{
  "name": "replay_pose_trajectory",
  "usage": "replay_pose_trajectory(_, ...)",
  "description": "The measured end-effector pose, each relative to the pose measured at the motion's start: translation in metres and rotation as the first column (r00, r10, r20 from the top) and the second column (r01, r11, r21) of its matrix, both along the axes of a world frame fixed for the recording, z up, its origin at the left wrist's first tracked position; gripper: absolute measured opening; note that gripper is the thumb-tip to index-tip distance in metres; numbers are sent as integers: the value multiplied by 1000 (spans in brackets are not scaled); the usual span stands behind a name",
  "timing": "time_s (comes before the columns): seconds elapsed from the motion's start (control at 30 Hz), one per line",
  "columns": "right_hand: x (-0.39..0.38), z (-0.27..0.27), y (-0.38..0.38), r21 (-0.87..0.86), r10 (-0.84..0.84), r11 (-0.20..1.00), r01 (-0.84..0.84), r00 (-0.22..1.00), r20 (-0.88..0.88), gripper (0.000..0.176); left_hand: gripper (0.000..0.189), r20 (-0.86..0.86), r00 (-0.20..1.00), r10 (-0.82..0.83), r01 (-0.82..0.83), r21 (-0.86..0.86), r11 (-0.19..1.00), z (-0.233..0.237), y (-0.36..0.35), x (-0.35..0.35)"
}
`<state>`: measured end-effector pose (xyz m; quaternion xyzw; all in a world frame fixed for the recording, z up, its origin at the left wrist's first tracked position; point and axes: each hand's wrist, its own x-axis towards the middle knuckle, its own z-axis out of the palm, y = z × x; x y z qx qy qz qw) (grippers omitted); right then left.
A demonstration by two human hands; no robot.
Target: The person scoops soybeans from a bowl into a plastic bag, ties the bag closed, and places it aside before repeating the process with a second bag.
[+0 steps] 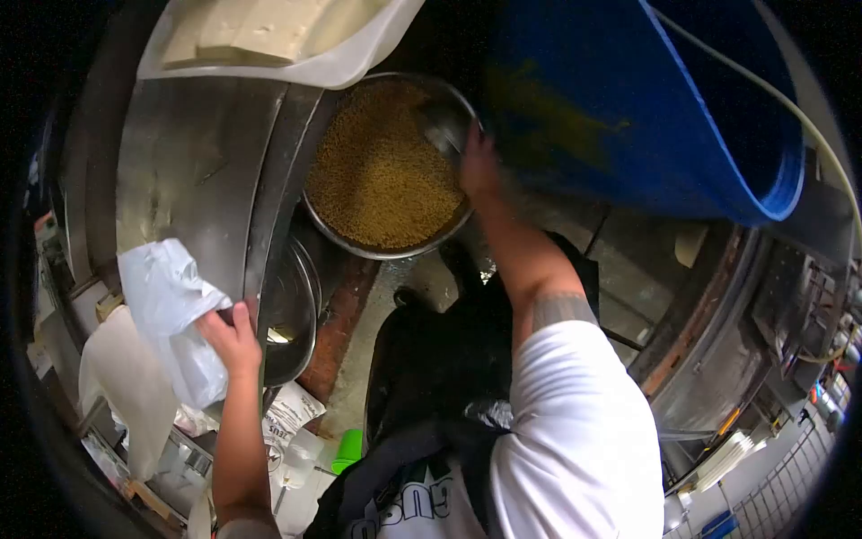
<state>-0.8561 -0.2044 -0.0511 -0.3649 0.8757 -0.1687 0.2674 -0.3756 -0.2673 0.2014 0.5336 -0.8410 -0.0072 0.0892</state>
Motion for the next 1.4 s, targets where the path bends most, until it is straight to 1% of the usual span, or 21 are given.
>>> replay_pose_trajectory(0.03,-5,-3,-25,2,0,1000,0,1000,11,77,72,11,1000,0,0,2,1000,-3,4,7)
replay_pose_trajectory(0.1,-13,-17,-73,-33,133,988,-152,934,-331,71,70,-71,987,144,-135,123,983,-5,11,20)
replay_pose_trajectory(0.13,-18,-37,-93,-48,130,987,-153,936,-326,71,70,-66,987,144,-137,108,985,-4,12,16)
replay_pose_trajectory(0.2,-25,-78,-130,283,549,836,-471,697,-461,77,67,-246,945,216,-183,152,971,1,17,2)
replay_pose_trajectory(0.23,-24,-60,-133,-42,473,868,-494,851,-229,77,67,-245,945,218,-190,132,973,1,19,10)
replay_pose_trajectory(0.3,-5,-76,-138,211,561,823,-527,696,-448,75,70,-114,957,267,-230,261,938,2,24,23)
replay_pose_trajectory(0.37,9,-70,-134,109,440,879,-464,701,-562,72,68,-159,956,245,-200,254,946,1,21,19)
replay_pose_trajectory(0.4,2,-32,-137,23,147,989,-146,989,-27,65,68,-147,968,202,-163,238,957,1,20,19)
replay_pose_trajectory(0.43,1,-7,-133,141,-227,974,180,829,511,59,67,-135,978,159,-126,228,966,2,22,21)
replay_pose_trajectory(0.5,8,-35,-97,-75,42,997,-33,992,118,53,68,-105,970,219,-180,291,940,1,26,33)
replay_pose_trajectory(0.53,3,-44,-91,-119,60,991,-56,998,29,53,69,-68,959,274,-235,346,908,-2,25,35)
replay_pose_trajectory(0.67,-33,-82,-106,-134,-234,955,264,950,205,53,71,-57,981,187,-171,207,963,5,23,17)
replay_pose_trajectory(0.8,-35,-141,-89,57,-472,833,550,655,590,53,71,-47,984,172,-157,233,960,6,24,17)
replay_pose_trajectory(0.93,24,-208,-46,321,-576,725,609,283,767,54,72,-94,985,145,-123,205,971,5,22,16)
replay_pose_trajectory(1.07,49,-248,-23,468,-632,645,605,78,771,55,72,-205,968,145,-90,255,963,7,19,3)
replay_pose_trajectory(1.1,43,-253,-11,471,-634,638,609,68,771,55,72,-250,958,141,-76,251,965,5,18,2)
replay_pose_trajectory(1.17,37,-267,10,212,-249,904,370,54,967,62,72,-289,950,122,-51,244,969,4,14,5)
replay_pose_trajectory(1.23,63,-296,21,163,-233,888,429,117,965,59,71,-195,972,130,-85,223,971,4,19,11)
replay_pose_trajectory(1.3,67,-281,31,110,-227,869,482,191,955,56,70,-189,968,166,-119,237,964,4,25,6)
replay_pose_trajectory(1.37,78,-224,8,354,-513,772,528,189,838,28,68,-170,970,174,-133,231,964,12,15,5)
replay_pose_trajectory(1.4,81,-214,-3,343,-506,773,534,193,841,28,67,-149,973,175,-140,221,965,10,14,1)
